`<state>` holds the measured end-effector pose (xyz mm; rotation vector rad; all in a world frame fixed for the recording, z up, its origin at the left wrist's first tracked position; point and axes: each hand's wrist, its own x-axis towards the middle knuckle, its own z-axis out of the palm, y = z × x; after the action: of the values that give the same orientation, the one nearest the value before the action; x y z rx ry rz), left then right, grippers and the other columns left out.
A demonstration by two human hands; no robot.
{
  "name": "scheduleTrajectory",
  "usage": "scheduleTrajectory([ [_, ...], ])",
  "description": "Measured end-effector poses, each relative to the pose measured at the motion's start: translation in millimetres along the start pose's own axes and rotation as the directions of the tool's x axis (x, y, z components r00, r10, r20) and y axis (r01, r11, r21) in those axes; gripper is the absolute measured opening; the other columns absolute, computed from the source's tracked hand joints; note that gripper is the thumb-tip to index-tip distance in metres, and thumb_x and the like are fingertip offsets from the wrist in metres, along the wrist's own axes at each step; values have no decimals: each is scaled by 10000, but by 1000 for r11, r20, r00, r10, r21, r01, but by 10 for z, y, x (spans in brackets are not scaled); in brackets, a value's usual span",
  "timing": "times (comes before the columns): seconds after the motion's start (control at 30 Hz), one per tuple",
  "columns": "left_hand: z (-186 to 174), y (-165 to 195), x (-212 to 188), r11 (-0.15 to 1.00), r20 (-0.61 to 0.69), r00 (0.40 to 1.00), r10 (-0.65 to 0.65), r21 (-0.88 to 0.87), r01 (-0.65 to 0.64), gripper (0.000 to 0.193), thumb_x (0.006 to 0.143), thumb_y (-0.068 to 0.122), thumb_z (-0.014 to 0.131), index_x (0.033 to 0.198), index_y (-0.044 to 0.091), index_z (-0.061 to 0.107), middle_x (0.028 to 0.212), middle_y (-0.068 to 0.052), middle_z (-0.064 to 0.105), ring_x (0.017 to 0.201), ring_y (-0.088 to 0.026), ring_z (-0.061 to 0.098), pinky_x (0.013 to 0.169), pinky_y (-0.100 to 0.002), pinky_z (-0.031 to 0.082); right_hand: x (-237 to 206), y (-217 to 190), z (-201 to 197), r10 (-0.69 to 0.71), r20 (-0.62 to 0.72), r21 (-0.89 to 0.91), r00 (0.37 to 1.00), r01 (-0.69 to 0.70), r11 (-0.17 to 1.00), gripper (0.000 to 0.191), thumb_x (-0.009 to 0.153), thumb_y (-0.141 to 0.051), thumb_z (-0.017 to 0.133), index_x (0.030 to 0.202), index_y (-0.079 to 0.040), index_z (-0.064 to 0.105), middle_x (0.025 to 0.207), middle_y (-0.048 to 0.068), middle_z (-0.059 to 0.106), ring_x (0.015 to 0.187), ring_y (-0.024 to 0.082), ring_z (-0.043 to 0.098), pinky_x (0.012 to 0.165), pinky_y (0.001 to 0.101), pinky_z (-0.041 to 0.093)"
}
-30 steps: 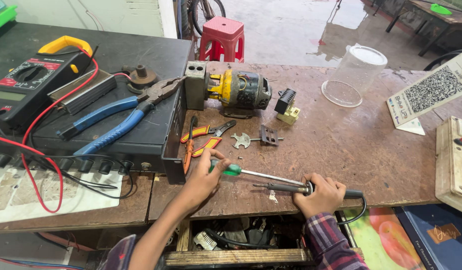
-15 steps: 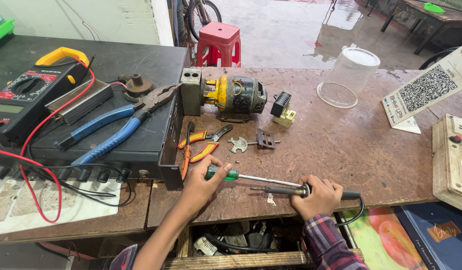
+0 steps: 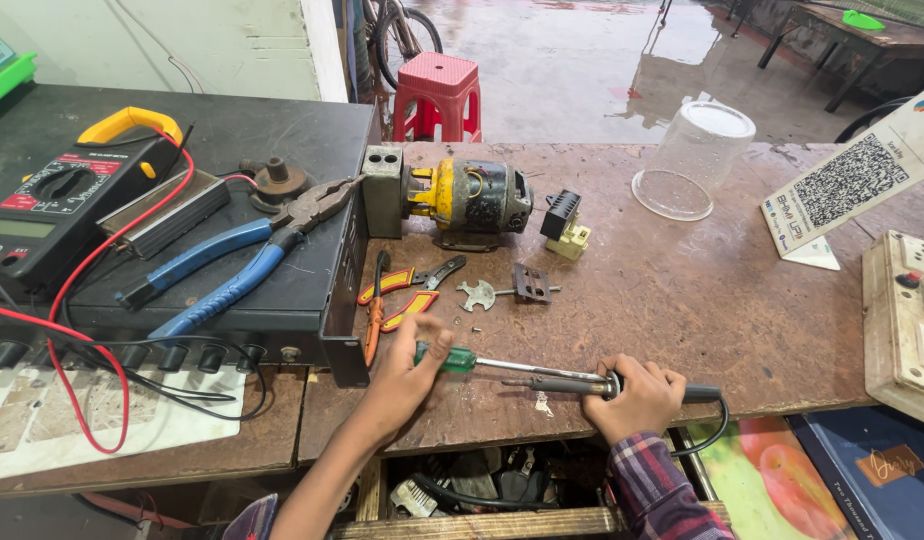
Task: The person sits at a repair bench holding a soldering iron in one hand and a screwdriver in the other, repeatedly applying the heated iron tip to a small black electronic component while prying or positioning it with the screwdriver. They continue working on the component and then set the tools down on the bench.
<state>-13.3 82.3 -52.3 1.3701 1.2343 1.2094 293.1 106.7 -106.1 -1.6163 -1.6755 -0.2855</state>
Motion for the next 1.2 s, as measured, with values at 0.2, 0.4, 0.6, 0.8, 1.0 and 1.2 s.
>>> scheduleTrajectory([
  [0.2,23,-2,12,993,19,996,90,-79,-88,439,986,343,650,1268,62,464,987,-139,637,776,-166,641,610,-286,542,5,-6,12,-15,-22,-37,1000,15,999,128,646,-240,791,710,-194,691,680,-6,663,726,205,620,903,381,384],
  [0.4,21,-8,-7,990,27,999,-46,-134,49,449,987,360,613,1318,88,479,956,-40,615,761,-150,622,669,-300,507,2,-10,-6,-7,-11,-6,1000,7,1000,130,618,-228,780,702,-190,689,700,-10,681,723,205,620,891,379,383],
  [0.6,9,-69,12,996,9,999,-30,-78,31,423,979,354,647,1235,19,613,931,-49,668,838,-124,625,735,-286,520,10,-15,-7,-12,-3,-19,1000,12,1000,118,641,-221,778,716,-187,693,713,-19,687,726,195,624,896,379,381],
  [0.8,-31,-39,-19,987,40,986,159,-39,-157,513,979,338,623,1416,109,485,1054,-18,608,967,-108,577,854,-267,477,14,-11,-17,3,24,-16,1000,-3,1000,136,622,-226,786,700,-177,686,690,-21,678,701,193,623,889,381,384],
  [1.0,-25,59,-41,994,60,995,-84,-60,88,475,982,317,638,1397,121,517,1005,-107,543,891,-165,499,797,-309,426,12,-31,-21,26,20,-23,999,-26,999,157,606,-224,794,717,-176,695,666,-7,663,703,207,620,891,376,390],
  [1.2,-34,45,-30,984,93,994,60,-175,-43,562,926,275,634,1416,167,380,1108,-56,496,986,-146,535,875,-307,472,8,-30,-27,20,21,-28,1000,-20,999,160,609,-234,805,714,-178,699,679,-5,671,727,208,627,892,381,392],
])
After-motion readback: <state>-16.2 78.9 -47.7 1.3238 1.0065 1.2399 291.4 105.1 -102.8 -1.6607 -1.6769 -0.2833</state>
